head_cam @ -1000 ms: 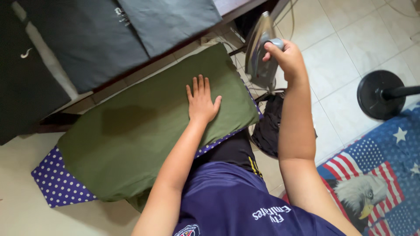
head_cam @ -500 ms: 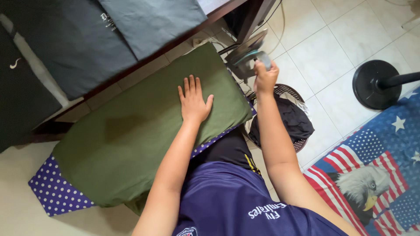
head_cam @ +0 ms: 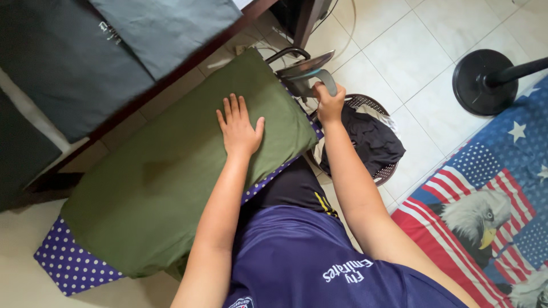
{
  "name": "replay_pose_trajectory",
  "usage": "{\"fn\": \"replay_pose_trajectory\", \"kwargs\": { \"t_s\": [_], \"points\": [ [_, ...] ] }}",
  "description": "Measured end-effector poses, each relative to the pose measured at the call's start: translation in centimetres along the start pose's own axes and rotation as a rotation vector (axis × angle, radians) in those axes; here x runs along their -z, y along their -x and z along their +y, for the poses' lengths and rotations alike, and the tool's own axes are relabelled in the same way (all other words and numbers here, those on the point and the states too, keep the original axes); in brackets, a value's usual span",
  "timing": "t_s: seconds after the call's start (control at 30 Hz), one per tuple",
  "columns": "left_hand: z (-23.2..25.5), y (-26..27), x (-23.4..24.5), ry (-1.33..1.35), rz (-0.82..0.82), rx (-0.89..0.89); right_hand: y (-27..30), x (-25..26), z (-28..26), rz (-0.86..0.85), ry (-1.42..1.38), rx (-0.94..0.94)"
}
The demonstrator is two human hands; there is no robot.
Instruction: The person irons a green garment on a polka-dotted ironing board. They repeatedly smooth the fabric with their hands, move the iron across different sections, and adjust the garment's position to cover the entire surface.
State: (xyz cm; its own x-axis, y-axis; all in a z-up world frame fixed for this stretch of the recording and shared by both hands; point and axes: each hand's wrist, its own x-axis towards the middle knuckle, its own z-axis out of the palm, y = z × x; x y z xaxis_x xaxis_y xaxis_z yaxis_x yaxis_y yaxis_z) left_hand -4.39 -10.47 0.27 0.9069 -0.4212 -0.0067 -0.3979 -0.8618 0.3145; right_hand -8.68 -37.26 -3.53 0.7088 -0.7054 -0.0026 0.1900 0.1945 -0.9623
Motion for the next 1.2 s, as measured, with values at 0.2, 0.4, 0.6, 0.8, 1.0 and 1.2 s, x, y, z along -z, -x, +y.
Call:
{"fn": "replay_pose_trajectory", "kwargs": {
  "t_s": [0.2,0.4,0.6,0.8,1.0,1.2],
  "points": [
    [-0.1,0.2,0.1,0.005,0.006,-0.007,0.3,-0.4,-0.2,-0.002,0.012,0.029],
    [0.0,0.0,0.1,-0.014,0.005,-0.008,0.5,-1.0,-0.7,-0.021,0.129,0.128],
    [0.0,-0.1,-0.2,0.001,-0.014,0.014,2.5,0.3,-1.6,-0.046,0.195,0.388],
    [-1.9,0.4,-0.3,0.146,-0.008,-0.122,5.1,-4.4,-7.5,-0.066,0.473,0.819],
    [-13.5,4.7,4.1,-0.122,-0.005,0.188,5.8,-11.3,-8.3,-0.509,0.61,0.792],
    [-24.8,13.8,9.8,-0.166,0.163,0.618,3.7,-15.2,-1.2,-0.754,1.044,0.694]
  ]
}}
